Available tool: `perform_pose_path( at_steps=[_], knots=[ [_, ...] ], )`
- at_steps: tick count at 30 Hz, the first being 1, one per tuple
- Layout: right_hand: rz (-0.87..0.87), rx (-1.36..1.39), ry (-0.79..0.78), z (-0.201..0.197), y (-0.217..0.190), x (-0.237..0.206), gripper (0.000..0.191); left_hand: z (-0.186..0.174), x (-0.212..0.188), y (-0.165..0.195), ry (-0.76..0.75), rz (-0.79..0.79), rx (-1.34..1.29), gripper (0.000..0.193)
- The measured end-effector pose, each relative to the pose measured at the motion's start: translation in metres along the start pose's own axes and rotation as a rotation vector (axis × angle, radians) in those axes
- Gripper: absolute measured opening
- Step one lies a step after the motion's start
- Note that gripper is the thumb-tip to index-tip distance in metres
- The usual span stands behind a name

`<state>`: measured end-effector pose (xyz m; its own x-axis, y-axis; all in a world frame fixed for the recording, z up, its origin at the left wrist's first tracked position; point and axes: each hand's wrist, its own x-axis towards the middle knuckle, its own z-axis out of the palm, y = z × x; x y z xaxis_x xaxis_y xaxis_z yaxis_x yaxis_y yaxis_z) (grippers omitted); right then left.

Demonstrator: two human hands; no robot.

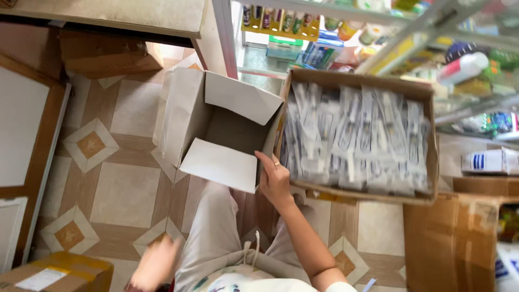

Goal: The person wipes blister packs of pills with a cloth and places them into a cardboard box. They then move a red plastic stool, sit on it, and transfer individually wrapped syringes from a large box into a smaller box.

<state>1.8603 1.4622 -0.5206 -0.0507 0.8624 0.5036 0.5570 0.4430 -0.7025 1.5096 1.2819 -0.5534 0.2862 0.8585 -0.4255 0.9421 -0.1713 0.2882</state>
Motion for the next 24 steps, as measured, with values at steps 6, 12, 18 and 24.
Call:
perform_pose_path(
  at_steps=[6, 12, 18, 24],
  knots=[
    [-0.046, -0.116, 0.106, 0.032, 0.004, -0.054, 0.054, -0.082, 0.104, 0.074, 1.085, 0.487, -0.158, 0.026],
    [0.097, -0.117, 0.043, 0.06, 0.016, -0.052, 0.045, -0.087, 0.212, 0.092, 0.566, 0.243, -0.147, 0.036],
    [0.063, -0.179, -0.064, 0.066, 0.044, -0.015, 0.043, -0.065, 0.293, 0.076, 0.139, 0.095, -0.035, 0.048],
    [0.154, -0.448, -0.232, 0.08, 0.09, 0.011, 0.049, -0.073, 0.317, 0.077, 0.337, 0.169, -0.077, 0.039]
  ],
)
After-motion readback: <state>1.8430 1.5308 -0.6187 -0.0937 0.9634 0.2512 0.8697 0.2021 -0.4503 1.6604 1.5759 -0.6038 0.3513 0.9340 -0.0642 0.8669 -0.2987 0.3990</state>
